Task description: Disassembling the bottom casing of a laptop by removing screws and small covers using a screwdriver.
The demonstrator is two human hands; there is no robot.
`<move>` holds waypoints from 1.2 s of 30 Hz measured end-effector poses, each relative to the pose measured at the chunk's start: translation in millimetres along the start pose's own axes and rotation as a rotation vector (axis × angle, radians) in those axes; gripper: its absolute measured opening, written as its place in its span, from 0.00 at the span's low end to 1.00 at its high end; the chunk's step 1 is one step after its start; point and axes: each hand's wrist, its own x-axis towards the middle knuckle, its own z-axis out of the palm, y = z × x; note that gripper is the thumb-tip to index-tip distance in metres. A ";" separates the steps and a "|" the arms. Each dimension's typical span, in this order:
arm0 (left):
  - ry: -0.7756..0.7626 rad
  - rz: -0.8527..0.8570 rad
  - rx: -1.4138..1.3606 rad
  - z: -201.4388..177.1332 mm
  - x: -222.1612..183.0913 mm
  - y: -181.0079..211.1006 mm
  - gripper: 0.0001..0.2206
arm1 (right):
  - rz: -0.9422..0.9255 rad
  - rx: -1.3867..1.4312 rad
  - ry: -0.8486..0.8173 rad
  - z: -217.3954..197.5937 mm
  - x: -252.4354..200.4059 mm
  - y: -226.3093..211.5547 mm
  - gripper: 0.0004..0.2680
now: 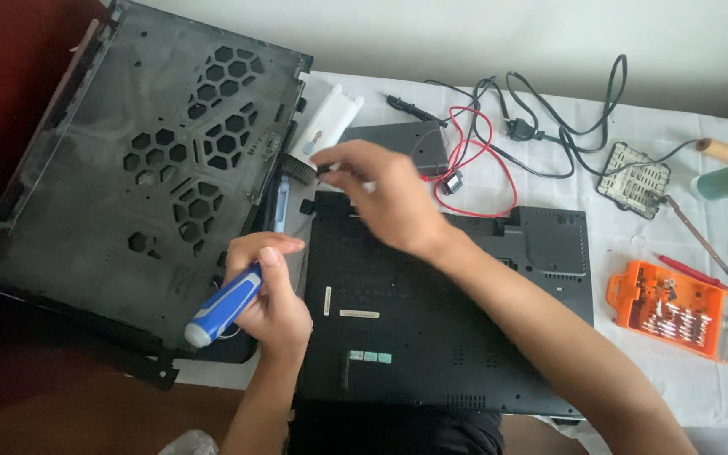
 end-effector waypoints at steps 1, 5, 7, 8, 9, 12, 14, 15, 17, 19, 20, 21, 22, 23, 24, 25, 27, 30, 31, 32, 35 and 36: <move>-0.020 0.009 0.028 -0.5 0.9 1.2 0.08 | 0.066 0.169 0.014 -6.4 -2.7 -0.7 0.08; -0.141 -0.041 -0.067 5.3 1.0 -0.1 0.06 | 0.333 0.573 0.046 -50.4 -19.6 -18.0 0.12; -0.345 -0.058 0.043 13.6 23.0 28.8 0.06 | 0.393 0.722 0.080 -82.6 -33.8 -26.0 0.10; -0.548 -0.072 0.160 17.0 32.8 44.1 0.08 | 0.452 0.877 0.111 -98.1 -43.1 -30.7 0.09; -0.556 -0.074 0.154 23.6 35.2 46.1 0.08 | 0.456 0.875 0.121 -109.4 -54.5 -25.4 0.09; -0.779 -0.049 0.212 49.2 41.0 44.6 0.06 | 0.349 1.191 0.203 -143.0 -85.6 -11.0 0.10; -1.012 -0.184 0.377 67.2 38.2 34.7 0.07 | 0.302 1.177 0.217 -159.3 -106.4 -4.1 0.09; -1.021 -0.176 0.370 76.4 37.6 27.1 0.07 | 0.297 1.172 0.229 -166.6 -115.5 2.0 0.09; -1.072 -0.064 0.427 92.9 31.9 13.8 0.13 | 0.348 1.241 0.376 -179.8 -137.3 13.0 0.11; -1.065 -0.020 0.422 108.7 31.0 11.5 0.12 | 0.280 1.275 0.360 -194.5 -149.3 10.7 0.09; -1.055 0.012 0.424 114.6 29.3 10.5 0.12 | 0.221 1.314 0.338 -199.7 -156.8 9.0 0.08; -1.066 0.014 0.420 122.5 28.8 6.2 0.12 | 0.221 1.314 0.350 -208.0 -164.9 9.3 0.08; -1.051 0.012 0.438 130.1 28.1 2.1 0.12 | 0.202 1.362 0.371 -216.2 -173.0 10.0 0.08; -1.036 0.010 0.456 137.7 27.4 -1.8 0.12 | 0.182 1.410 0.393 -224.3 -181.0 10.5 0.09; -1.041 0.013 0.454 144.3 27.1 -5.0 0.12 | 0.180 1.409 0.399 -227.6 -185.0 13.3 0.09; -1.079 -0.006 0.481 150.7 27.1 -8.1 0.10 | 0.209 1.352 0.478 -230.7 -188.8 16.0 0.08; -1.119 -0.027 0.508 161.7 24.5 -12.8 0.08 | 0.240 1.293 0.558 -234.5 -194.4 22.4 0.08; -1.171 -0.028 0.532 173.0 22.0 -14.8 0.12 | 0.235 1.279 0.550 -234.2 -197.8 35.6 0.08; -1.184 -0.030 0.514 175.2 22.3 -13.6 0.11 | 0.270 1.226 0.550 -233.0 -198.9 40.7 0.07; -1.198 -0.033 0.495 177.0 21.8 -12.3 0.10 | 0.307 1.172 0.551 -231.6 -200.9 45.5 0.06; -1.145 -0.095 0.342 183.9 21.9 -2.8 0.11 | 0.394 1.157 0.631 -219.6 -201.4 65.6 0.07; -1.150 -0.095 0.343 187.7 20.3 12.5 0.11 | 0.395 1.160 0.635 -209.8 -198.4 66.6 0.07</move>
